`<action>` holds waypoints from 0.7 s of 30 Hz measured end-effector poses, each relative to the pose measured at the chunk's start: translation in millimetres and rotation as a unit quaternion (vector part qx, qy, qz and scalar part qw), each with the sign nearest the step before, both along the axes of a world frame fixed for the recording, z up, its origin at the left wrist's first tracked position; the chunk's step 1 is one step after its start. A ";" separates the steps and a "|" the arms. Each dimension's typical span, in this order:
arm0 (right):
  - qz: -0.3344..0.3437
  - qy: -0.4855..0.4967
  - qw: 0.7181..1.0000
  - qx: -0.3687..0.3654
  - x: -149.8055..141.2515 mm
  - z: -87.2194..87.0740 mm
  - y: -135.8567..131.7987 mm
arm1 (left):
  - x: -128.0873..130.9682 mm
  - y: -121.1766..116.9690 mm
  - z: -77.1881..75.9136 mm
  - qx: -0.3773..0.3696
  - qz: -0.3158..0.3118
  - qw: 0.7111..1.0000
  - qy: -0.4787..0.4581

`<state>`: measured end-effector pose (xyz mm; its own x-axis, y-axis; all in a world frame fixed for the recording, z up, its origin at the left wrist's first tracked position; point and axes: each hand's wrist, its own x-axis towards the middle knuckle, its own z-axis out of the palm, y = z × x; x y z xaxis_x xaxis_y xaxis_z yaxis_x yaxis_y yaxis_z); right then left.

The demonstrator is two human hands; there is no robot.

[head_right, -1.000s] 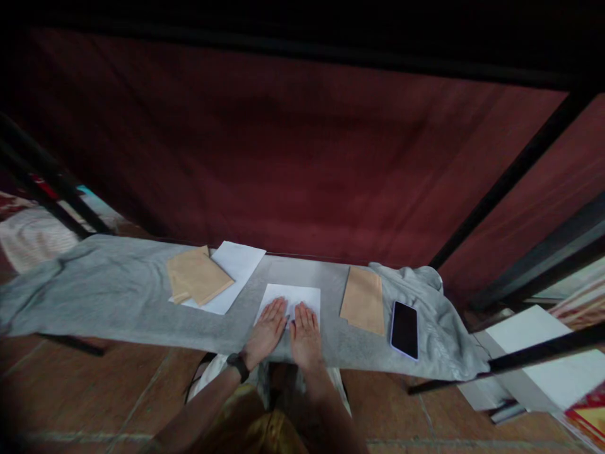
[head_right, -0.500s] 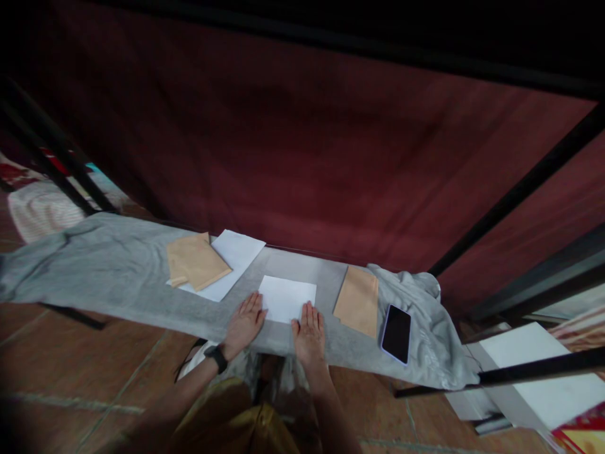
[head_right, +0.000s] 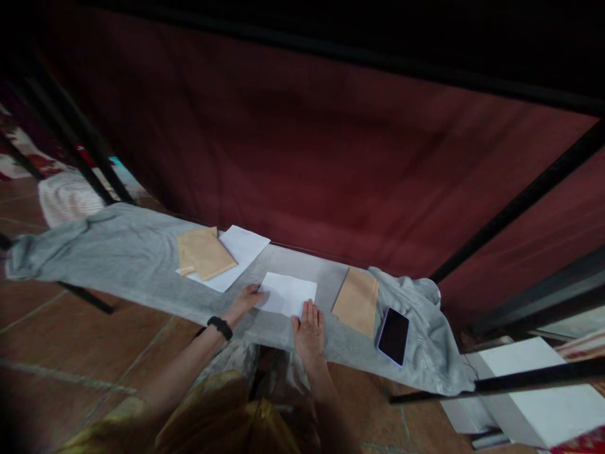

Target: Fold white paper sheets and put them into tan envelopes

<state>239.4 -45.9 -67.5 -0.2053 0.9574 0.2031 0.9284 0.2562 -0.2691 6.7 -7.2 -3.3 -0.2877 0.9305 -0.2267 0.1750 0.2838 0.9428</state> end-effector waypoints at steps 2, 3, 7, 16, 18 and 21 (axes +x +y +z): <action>0.002 0.002 1.000 0.004 0.6 -0.1 -0.1 | 2.6 -6.6 3.5 0.007 0.022 0.999 -0.047; 0.002 0.005 1.000 0.006 1.0 -0.4 -0.3 | 3.6 -9.7 5.4 0.010 0.034 0.997 -0.066; 0.009 0.022 1.000 0.020 0.0 0.7 -3.0 | 8.9 -17.4 14.6 0.027 0.074 0.991 -0.112; 0.010 0.337 0.941 0.002 -35.4 66.8 11.1 | 47.4 -9.8 62.5 0.087 -0.015 0.982 -0.169; -0.021 0.437 0.899 -0.006 -36.6 83.2 19.7 | 49.6 -10.8 66.4 0.081 -0.012 0.980 -0.182; -0.049 0.528 0.848 -0.013 -34.5 95.8 27.1 | 50.5 -20.3 57.5 0.030 0.012 0.987 -0.159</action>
<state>204.9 -18.7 28.4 0.1583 0.9663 0.2030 0.1823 0.1735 -0.9678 57.3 -27.5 54.2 -0.2327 0.9391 -0.2531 -0.1378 0.2258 0.9644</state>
